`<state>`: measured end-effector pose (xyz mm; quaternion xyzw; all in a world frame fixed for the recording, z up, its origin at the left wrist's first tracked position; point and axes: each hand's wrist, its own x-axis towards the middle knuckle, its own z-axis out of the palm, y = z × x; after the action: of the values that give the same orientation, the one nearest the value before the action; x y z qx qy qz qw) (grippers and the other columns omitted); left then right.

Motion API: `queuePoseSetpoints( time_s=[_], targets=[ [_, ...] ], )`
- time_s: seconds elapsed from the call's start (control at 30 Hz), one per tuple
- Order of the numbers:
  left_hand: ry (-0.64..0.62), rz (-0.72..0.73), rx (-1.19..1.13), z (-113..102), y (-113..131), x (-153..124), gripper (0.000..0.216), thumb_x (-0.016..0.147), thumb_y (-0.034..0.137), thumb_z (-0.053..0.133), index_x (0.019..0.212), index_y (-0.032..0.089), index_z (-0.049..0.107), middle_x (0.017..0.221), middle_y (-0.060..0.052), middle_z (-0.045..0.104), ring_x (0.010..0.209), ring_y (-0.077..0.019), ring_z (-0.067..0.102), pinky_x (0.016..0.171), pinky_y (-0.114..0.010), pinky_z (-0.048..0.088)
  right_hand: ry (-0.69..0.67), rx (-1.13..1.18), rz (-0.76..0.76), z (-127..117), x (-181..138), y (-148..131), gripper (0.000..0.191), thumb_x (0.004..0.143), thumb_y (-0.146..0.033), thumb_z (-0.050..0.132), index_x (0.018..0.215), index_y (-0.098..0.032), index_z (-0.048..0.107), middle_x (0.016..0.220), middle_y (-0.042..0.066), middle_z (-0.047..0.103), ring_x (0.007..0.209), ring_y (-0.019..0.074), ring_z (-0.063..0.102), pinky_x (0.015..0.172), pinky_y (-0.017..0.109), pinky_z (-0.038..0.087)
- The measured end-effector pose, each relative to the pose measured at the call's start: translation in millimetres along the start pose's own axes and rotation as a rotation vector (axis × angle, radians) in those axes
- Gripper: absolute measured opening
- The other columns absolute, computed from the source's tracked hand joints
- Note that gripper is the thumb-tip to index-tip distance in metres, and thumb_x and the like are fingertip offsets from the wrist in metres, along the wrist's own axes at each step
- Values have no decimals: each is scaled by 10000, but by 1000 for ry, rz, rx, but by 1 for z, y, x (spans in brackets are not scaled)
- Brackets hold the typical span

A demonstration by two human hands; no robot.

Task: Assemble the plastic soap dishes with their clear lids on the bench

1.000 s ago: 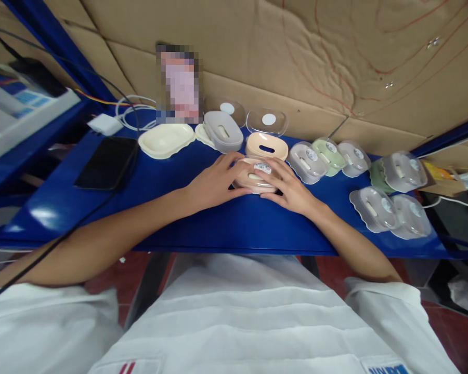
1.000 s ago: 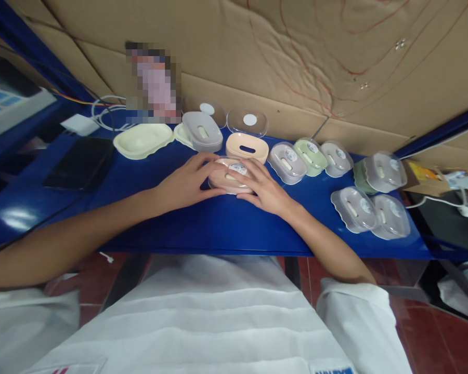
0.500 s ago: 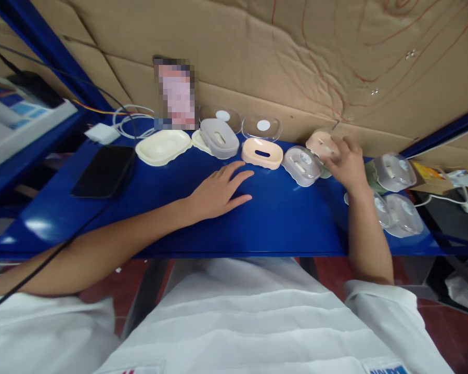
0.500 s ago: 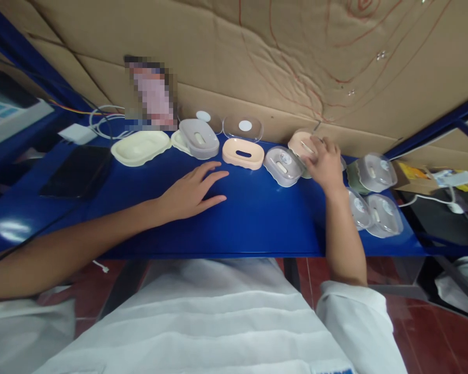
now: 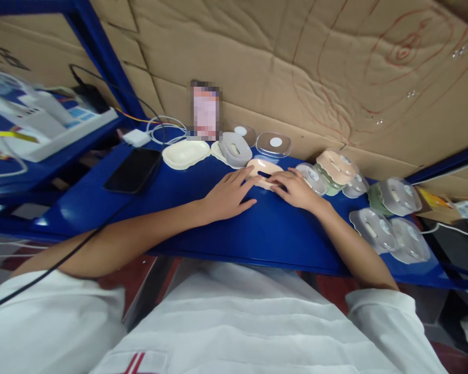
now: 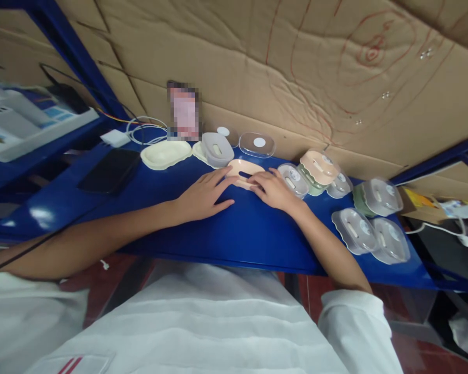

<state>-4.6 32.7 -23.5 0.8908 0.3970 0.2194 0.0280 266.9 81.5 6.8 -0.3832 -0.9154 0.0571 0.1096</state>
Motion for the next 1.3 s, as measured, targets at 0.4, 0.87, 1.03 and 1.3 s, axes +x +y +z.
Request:
queuePoseSetpoints(
  time_s=[0.4, 0.87, 1.03, 1.3],
  targets=[
    [52, 34, -78, -7, -33, 16, 541, 1027, 152, 407, 1559, 169, 502, 1563, -188, 576, 1488, -300, 526, 1233, -538, 444, 14, -311, 102, 0, -46, -30, 450, 1095, -420, 486, 1444, -183, 643, 1387, 204, 720, 1230, 423, 681, 1006, 590, 497],
    [-82, -90, 173, -1, -39, 11, 357, 1030, 219, 476, 1285, 168, 720, 1252, -162, 728, 1204, -352, 684, 1096, -574, 488, 381, -112, 189, 8, -46, -48, 391, 967, -292, 594, 1336, -175, 645, 1313, 158, 766, 1152, 366, 736, 992, 510, 538],
    [-117, 178, 90, -3, -11, 0, 286, 1050, 267, 577, 1276, 189, 734, 1242, -137, 752, 1152, -298, 720, 1027, -447, 558, 462, -23, -84, 5, -49, -77, 350, 972, -281, 597, 1311, -204, 639, 1241, 105, 800, 1118, 300, 761, 946, 431, 534],
    [-85, 538, 99, -10, -3, -10, 248, 1086, 151, 519, 1198, 196, 735, 1187, -54, 797, 1030, -187, 755, 852, -292, 571, 374, 15, -90, 10, -44, -51, 359, 1064, -311, 572, 1393, -187, 649, 1324, 127, 784, 1192, 309, 751, 952, 448, 516]
  ],
)
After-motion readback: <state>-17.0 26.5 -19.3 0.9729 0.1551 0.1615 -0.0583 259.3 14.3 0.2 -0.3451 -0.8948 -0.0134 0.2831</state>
